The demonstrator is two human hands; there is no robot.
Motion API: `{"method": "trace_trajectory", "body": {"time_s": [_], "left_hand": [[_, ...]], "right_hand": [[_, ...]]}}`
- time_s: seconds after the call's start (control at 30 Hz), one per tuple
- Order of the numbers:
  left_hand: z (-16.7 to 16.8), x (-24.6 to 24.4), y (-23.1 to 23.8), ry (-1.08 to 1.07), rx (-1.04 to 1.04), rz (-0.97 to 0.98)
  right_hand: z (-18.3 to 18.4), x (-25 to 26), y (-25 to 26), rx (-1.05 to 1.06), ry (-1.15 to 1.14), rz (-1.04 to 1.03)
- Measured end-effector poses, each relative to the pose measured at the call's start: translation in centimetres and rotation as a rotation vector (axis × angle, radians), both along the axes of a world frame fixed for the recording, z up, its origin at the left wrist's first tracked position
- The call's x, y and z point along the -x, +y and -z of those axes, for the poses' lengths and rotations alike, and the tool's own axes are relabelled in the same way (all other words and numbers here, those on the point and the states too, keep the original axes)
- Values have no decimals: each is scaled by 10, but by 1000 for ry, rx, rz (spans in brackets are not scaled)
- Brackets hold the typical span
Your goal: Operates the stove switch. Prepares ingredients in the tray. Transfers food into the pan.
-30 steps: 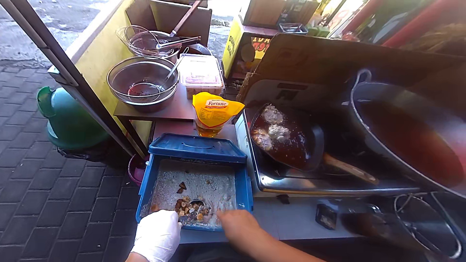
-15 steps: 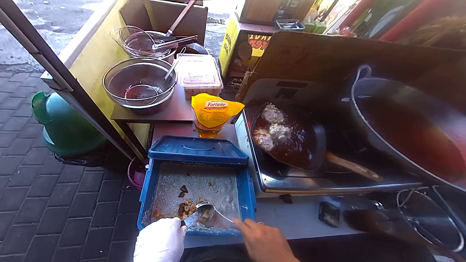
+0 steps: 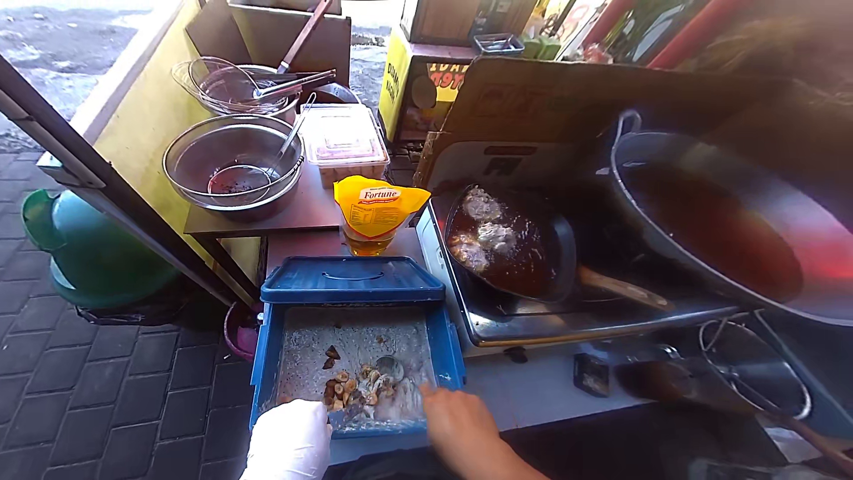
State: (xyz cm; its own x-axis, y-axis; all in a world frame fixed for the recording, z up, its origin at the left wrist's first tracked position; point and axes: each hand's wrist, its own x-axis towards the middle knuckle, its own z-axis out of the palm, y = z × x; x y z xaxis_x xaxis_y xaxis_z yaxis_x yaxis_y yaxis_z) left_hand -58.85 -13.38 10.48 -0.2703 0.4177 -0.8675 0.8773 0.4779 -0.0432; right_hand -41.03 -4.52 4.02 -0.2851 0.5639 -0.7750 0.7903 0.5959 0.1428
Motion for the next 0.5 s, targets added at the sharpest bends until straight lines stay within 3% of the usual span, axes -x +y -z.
{"method": "trace_trajectory", "body": {"time_s": [0.1, 0.23, 0.3, 0.4, 0.5], "left_hand": [[52, 9, -21, 49, -156, 33], [12, 5, -5, -70, -37, 20], [19, 9, -19, -34, -200, 37], [-1, 19, -21, -76, -149, -21], [-6, 28, -39, -37, -280, -68]], "right_hand": [[7, 6, -10, 52, 28, -41], [10, -18, 11, 132, 198, 12], [4, -35, 17, 104, 251, 35], [-8, -58, 5, -165, 432, -23], [4, -76, -10, -549, 667, -176]]}}
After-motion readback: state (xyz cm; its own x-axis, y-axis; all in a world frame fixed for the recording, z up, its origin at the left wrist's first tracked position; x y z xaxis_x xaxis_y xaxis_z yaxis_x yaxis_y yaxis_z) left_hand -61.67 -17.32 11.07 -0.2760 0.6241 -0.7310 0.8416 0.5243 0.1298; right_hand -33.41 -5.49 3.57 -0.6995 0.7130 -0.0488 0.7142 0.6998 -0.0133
